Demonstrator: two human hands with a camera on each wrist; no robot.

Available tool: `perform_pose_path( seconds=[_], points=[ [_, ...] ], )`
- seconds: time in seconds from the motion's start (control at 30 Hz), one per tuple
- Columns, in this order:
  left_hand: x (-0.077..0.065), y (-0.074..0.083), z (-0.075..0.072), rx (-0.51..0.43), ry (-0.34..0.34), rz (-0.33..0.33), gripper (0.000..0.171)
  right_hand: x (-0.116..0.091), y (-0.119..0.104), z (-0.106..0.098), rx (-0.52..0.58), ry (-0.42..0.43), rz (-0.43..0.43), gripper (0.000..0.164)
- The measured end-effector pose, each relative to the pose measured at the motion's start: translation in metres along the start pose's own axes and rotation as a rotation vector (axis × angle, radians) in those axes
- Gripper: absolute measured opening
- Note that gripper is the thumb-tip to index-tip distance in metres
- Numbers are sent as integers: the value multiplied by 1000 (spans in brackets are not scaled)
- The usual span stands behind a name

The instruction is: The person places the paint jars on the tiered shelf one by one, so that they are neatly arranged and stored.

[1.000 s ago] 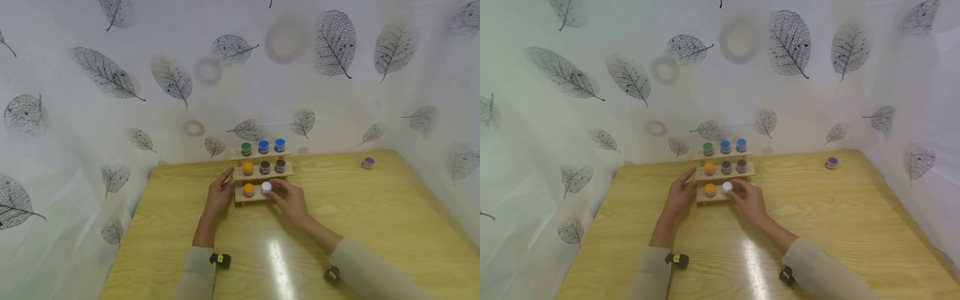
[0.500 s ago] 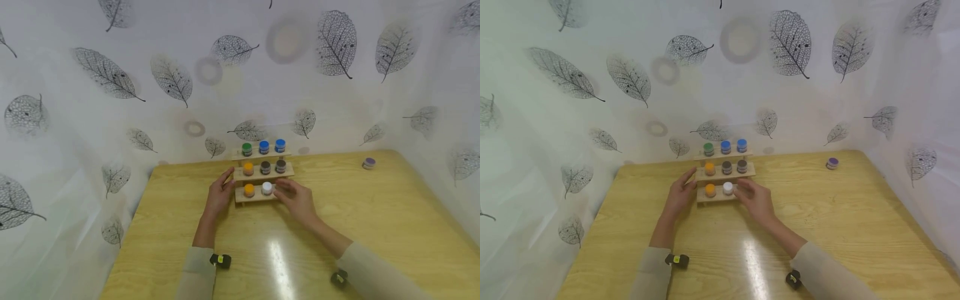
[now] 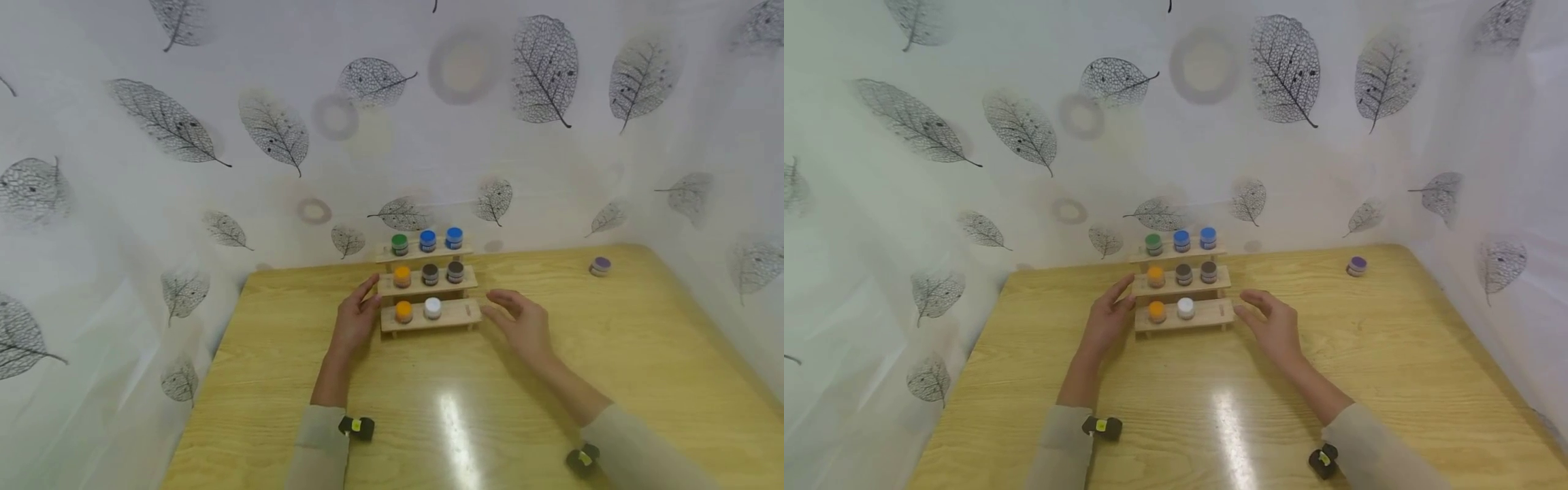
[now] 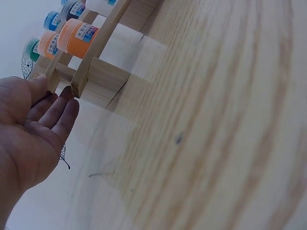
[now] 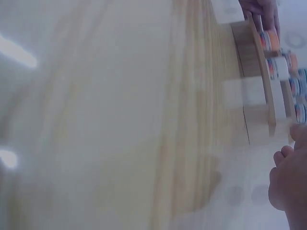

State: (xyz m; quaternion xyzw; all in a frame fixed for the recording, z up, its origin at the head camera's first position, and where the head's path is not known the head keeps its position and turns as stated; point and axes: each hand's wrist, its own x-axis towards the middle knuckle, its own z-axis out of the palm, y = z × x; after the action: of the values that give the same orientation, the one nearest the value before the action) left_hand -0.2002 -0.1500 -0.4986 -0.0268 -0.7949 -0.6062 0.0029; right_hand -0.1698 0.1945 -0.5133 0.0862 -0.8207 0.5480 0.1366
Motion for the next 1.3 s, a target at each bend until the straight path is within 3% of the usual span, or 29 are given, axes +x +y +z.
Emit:
perform_pose_path(
  seconds=[0.2,0.37,0.53,0.67,0.8,0.9,1.07,1.3],
  points=[
    [1,-3,-1,-16,-7,11,48,5,17,-35,-83,58,53,43],
    [2,-5,0,-4,-11,3,48,5,37,-66,-194,111,201,61],
    [1,-4,0,-15,-19,17,49,10,58,-93,-144,283,461,70],
    [0,-4,-1,-26,-39,46,50,20,74,-113,-93,447,592,74],
    [0,-5,-2,-29,-41,53,50,30,84,-131,-31,506,640,79],
    [-1,-6,-3,-29,-32,52,49,39,90,-137,-16,483,634,81],
    [-2,-6,-4,-37,-28,50,49,53,96,-144,-94,427,624,84],
    [-2,-2,-2,-33,-22,33,48,67,97,-143,-27,508,635,70]
  ],
)
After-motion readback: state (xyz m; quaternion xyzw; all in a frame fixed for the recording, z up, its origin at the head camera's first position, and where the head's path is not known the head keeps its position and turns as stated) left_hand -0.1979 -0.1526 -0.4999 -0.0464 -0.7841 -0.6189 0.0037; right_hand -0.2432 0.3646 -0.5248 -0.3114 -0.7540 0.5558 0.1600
